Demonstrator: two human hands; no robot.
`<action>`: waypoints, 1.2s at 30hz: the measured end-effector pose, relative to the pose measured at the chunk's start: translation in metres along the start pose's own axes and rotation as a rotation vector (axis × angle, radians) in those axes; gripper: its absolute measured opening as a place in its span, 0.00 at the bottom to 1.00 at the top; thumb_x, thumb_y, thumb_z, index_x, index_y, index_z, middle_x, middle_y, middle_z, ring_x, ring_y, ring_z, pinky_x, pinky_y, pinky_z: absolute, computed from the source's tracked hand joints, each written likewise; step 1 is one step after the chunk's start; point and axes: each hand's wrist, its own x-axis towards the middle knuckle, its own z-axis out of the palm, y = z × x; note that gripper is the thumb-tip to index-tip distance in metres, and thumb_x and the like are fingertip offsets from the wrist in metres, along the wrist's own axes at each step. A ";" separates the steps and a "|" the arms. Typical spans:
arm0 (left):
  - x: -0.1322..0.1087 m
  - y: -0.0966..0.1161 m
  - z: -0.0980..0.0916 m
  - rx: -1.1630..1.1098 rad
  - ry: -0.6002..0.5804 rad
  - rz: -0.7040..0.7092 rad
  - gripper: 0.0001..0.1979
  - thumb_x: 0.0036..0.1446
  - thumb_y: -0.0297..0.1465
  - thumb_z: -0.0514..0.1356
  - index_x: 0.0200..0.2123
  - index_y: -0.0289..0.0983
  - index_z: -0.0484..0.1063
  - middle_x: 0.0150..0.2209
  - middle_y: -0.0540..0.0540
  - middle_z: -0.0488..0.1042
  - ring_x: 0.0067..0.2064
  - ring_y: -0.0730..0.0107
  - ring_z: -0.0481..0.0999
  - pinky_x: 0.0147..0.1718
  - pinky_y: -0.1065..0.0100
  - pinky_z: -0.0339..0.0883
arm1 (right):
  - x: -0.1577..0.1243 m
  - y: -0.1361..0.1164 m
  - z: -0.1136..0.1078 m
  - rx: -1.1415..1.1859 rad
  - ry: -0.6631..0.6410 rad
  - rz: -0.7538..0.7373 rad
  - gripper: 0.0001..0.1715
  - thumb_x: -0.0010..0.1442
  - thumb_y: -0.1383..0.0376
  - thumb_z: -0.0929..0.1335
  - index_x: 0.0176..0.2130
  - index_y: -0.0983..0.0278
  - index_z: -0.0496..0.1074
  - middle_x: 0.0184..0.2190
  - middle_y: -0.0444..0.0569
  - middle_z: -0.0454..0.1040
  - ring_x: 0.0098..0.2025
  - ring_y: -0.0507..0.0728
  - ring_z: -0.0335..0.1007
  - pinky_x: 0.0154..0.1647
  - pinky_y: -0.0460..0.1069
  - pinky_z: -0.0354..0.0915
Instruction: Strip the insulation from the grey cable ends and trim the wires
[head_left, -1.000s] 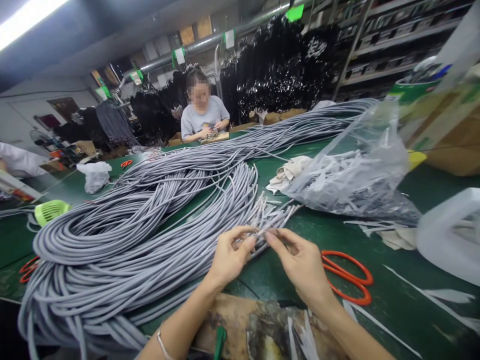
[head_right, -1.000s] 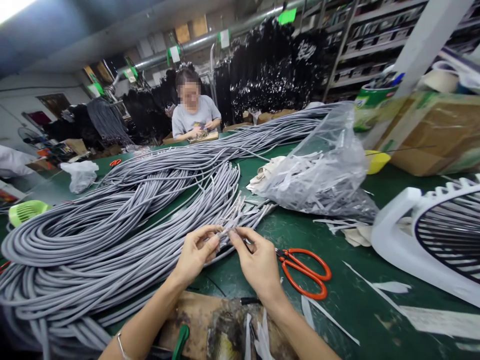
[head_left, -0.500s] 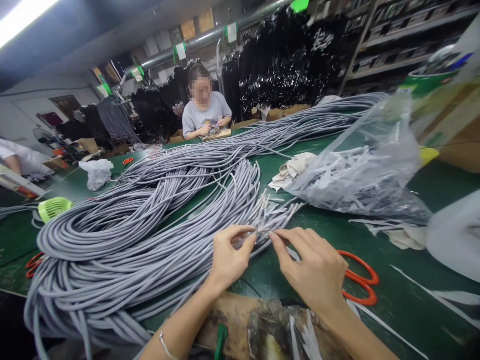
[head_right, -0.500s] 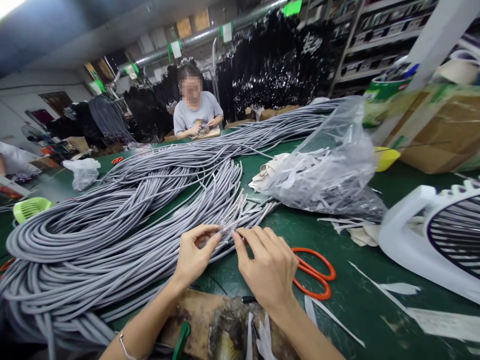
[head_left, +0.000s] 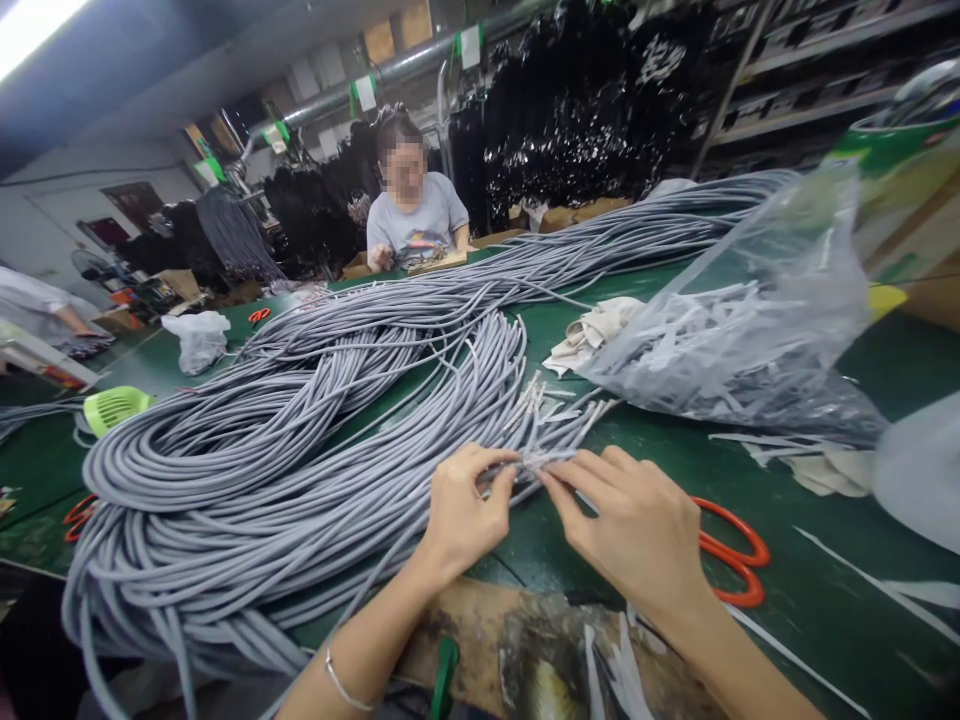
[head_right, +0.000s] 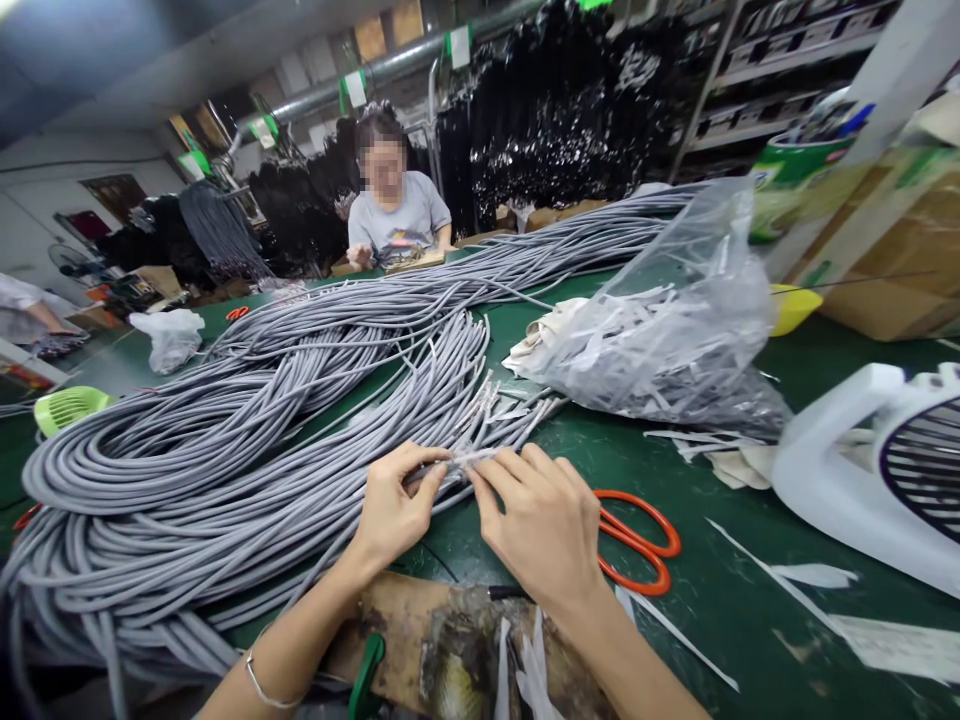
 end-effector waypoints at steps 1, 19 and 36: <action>0.000 0.000 0.000 -0.021 0.013 -0.008 0.09 0.53 0.25 0.55 0.35 0.34 0.75 0.30 0.45 0.73 0.30 0.71 0.72 0.26 0.75 0.66 | -0.001 0.000 0.002 -0.014 -0.037 -0.028 0.14 0.57 0.69 0.63 0.22 0.63 0.71 0.19 0.45 0.72 0.25 0.54 0.59 0.27 0.49 0.49; 0.010 0.008 -0.001 -0.469 0.069 -0.353 0.08 0.39 0.31 0.62 0.17 0.31 0.70 0.17 0.52 0.65 0.22 0.77 0.61 0.23 0.74 0.56 | 0.002 -0.013 0.005 0.848 -0.049 0.748 0.16 0.47 0.53 0.68 0.27 0.64 0.68 0.17 0.40 0.62 0.17 0.48 0.59 0.17 0.42 0.58; 0.009 0.003 0.009 -0.713 0.003 -0.444 0.14 0.38 0.37 0.65 0.23 0.31 0.74 0.17 0.52 0.65 0.18 0.81 0.59 0.18 0.75 0.51 | 0.003 -0.013 0.012 1.306 -0.090 1.000 0.22 0.41 0.49 0.72 0.24 0.65 0.68 0.12 0.36 0.53 0.14 0.45 0.44 0.12 0.42 0.44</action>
